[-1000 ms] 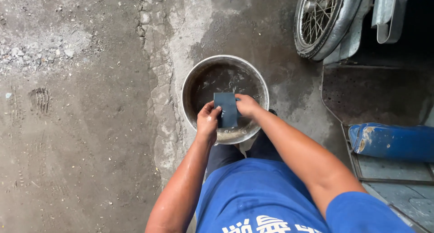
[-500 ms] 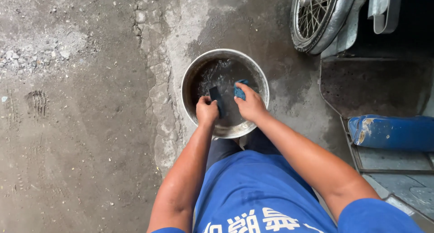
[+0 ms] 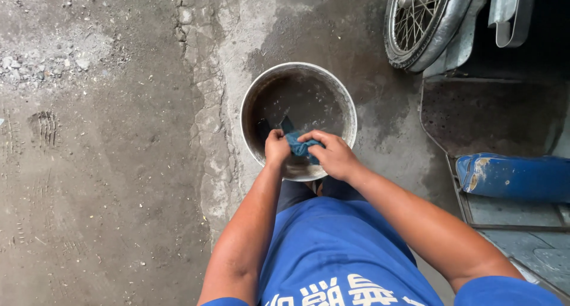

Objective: The recorder is sanding down a metal part of a tricycle using sandpaper and water.

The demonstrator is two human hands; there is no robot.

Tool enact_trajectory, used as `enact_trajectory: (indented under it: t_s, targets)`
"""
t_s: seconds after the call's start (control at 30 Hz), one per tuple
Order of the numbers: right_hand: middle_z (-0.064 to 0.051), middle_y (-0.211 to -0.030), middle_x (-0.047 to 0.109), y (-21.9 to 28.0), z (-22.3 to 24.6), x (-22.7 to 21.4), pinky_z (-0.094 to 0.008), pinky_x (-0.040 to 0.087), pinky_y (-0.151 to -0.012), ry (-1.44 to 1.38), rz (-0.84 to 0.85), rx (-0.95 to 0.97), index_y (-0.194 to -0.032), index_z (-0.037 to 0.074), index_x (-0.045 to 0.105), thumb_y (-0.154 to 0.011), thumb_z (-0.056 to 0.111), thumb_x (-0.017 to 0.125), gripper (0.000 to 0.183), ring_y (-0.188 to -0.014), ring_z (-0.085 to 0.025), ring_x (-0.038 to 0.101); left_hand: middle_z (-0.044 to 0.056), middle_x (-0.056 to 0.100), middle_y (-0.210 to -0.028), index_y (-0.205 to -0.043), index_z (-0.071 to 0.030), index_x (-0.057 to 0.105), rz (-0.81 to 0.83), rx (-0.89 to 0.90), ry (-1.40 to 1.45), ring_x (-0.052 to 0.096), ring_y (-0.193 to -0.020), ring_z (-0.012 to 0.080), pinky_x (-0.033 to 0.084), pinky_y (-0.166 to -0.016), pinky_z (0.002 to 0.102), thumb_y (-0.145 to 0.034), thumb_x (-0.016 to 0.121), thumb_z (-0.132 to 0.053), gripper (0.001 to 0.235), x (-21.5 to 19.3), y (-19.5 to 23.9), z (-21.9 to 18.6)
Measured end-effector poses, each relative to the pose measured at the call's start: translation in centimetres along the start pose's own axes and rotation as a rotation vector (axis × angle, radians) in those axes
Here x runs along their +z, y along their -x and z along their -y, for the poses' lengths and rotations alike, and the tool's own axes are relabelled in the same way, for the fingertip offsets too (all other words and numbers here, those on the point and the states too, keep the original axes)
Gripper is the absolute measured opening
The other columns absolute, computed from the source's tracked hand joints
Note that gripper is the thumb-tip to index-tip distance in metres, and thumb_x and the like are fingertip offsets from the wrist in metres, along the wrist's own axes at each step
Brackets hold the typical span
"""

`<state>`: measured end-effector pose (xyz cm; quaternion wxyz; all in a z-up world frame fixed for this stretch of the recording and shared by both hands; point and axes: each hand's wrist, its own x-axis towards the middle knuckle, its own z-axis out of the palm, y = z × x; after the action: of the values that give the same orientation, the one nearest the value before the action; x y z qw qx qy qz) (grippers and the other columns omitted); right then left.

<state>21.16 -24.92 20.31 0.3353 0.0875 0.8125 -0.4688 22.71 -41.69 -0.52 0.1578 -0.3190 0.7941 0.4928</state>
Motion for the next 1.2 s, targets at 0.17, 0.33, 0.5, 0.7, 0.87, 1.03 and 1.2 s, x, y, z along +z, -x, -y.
enact_trajectory:
  t_s: [0.17, 0.33, 0.5, 0.7, 0.87, 1.03, 1.2]
  targets:
    - [-0.016, -0.116, 0.069, -0.4, -0.3, 0.8, -0.038, 0.050, -0.094, -0.064, -0.311, -0.368, -0.119, 0.005, 0.063, -0.090, 0.018, 0.072, 0.033, -0.110, -0.029, 0.067, 0.006, 0.070, -0.088, -0.107, -0.003, 0.064, 0.333, -0.136, 0.707, 0.066, -0.075, 0.0161, 0.056, -0.063, 0.031, -0.084, 0.053, 0.000, 0.025, -0.4, 3.4, -5.3]
    - [-0.016, -0.119, 0.066, -7.3, -7.3, 1.8, -0.044, 0.050, -0.098, 0.150, -0.491, -0.396, -0.119, 0.007, 0.064, -0.094, 0.019, 0.072, 0.029, -0.114, -0.037, 0.063, 0.005, 0.060, -0.080, -0.100, -0.003, 0.056, 0.324, -0.126, 0.650, 0.055, -0.065, 0.0157, 0.044, -0.053, 0.031, -0.091, 0.063, -0.003, 0.011, 0.4, 3.4, -4.3]
    - [-0.015, -0.131, 0.065, -8.4, -9.6, 2.4, -0.046, 0.049, -0.105, 0.289, -0.538, -0.399, -0.130, 0.010, 0.067, -0.093, 0.004, 0.060, 0.038, -0.123, -0.038, 0.061, 0.003, 0.062, -0.079, -0.094, -0.001, 0.060, 0.137, -0.001, 0.386, 0.054, -0.068, 0.0111, 0.045, -0.058, 0.029, -0.092, 0.067, -0.007, 0.009, 0.7, 1.2, 0.1]
    - [-0.015, -0.136, 0.062, -8.5, -10.4, 3.8, -0.046, 0.046, -0.105, 0.611, 0.065, -0.013, -0.123, 0.011, 0.070, -0.085, 0.002, 0.059, 0.041, -0.130, -0.033, 0.057, 0.008, 0.065, -0.074, -0.093, 0.001, 0.063, 0.023, 0.009, 0.111, 0.059, -0.068, 0.0165, 0.051, -0.066, 0.034, -0.088, 0.070, -0.012, 0.015, -1.0, 1.4, -1.5]
    - [-0.013, -0.103, 0.074, -0.4, -0.5, -0.4, -0.038, 0.056, -0.087, 0.077, 0.030, 0.021, -0.119, 0.012, 0.072, -0.086, 0.010, 0.064, 0.034, -0.092, -0.027, 0.073, 0.012, 0.073, -0.085, -0.110, -0.001, 0.068, -0.030, 0.036, 0.050, 0.070, -0.077, 0.0182, 0.054, -0.074, 0.033, -0.088, 0.064, -0.009, 0.024, -0.3, 1.0, 0.4]
    - [-0.015, -0.110, 0.071, -1.1, -3.1, 0.9, -0.036, 0.052, -0.094, -0.283, -0.082, -0.432, -0.118, 0.003, 0.067, -0.092, 0.016, 0.069, 0.029, -0.104, -0.025, 0.067, 0.008, 0.075, -0.091, -0.118, -0.004, 0.065, 0.187, -0.011, 0.464, 0.068, -0.074, 0.0162, 0.054, -0.064, 0.031, -0.089, 0.055, -0.003, 0.030, 1.0, 2.6, -2.2]
    - [-0.019, -0.116, 0.067, -5.8, -5.7, 3.6, -0.045, 0.049, -0.094, 0.088, -0.587, -0.468, -0.120, 0.002, 0.063, -0.099, 0.025, 0.072, 0.032, -0.111, -0.038, 0.063, 0.004, 0.068, -0.088, -0.115, 0.001, 0.068, 0.339, -0.096, 0.699, 0.053, -0.062, 0.0126, 0.040, -0.047, 0.028, -0.096, 0.061, -0.008, 0.022, 0.3, 6.5, -6.0]
